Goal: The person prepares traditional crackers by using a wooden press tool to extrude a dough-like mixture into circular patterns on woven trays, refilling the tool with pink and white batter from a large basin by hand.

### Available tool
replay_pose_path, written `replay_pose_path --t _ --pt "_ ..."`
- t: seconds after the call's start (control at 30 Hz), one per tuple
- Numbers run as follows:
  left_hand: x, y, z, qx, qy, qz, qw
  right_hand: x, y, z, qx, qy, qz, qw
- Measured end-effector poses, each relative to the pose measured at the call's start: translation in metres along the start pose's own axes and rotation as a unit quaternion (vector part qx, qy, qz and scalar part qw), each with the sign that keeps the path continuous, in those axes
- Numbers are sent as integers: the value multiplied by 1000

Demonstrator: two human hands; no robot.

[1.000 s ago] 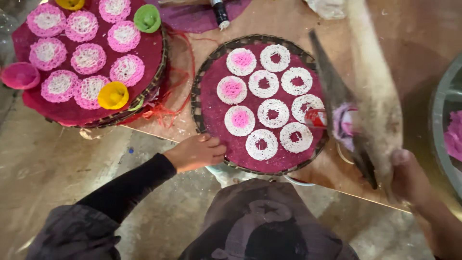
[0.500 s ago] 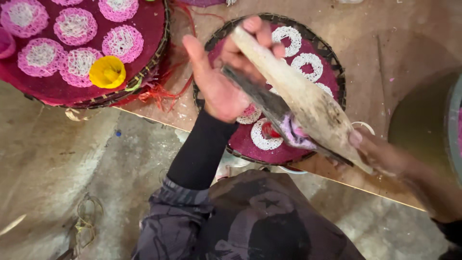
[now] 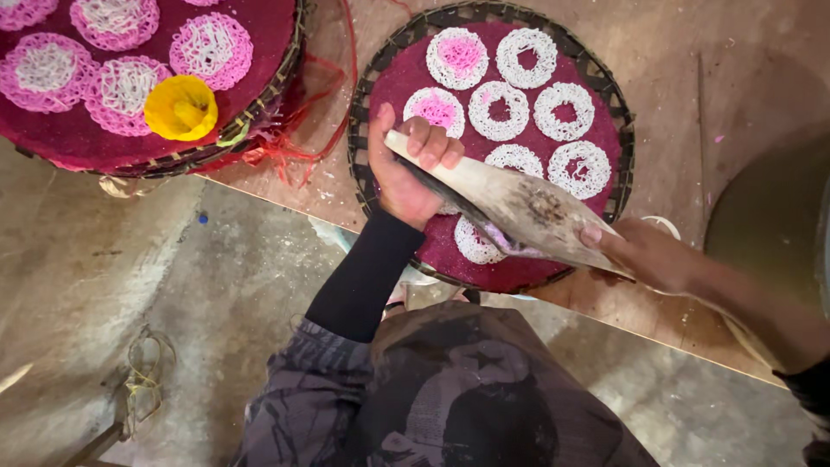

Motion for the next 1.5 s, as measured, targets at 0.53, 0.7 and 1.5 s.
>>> replay_pose_path --t 0.53,0.7,1.5 --pt "2 -2 -1 14 -34 15 999 -6 14 -2 70 -1 95 993" --pt "15 -64 -12 -80 -12 -74 994 -10 14 2 113 130 43 984" --pt "4 78 198 232 -52 -700 673 -15 128 -33 319 265 -542 731"
Point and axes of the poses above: each hand's wrist, its own z-axis away from the middle knuckle, its own y-axis out of the back of the hand, x = y × z, the point moved 10 cm from there along -z, towards the middle knuckle, and after that the axes turned 11 degrees about -z, right-handed, at the moved point
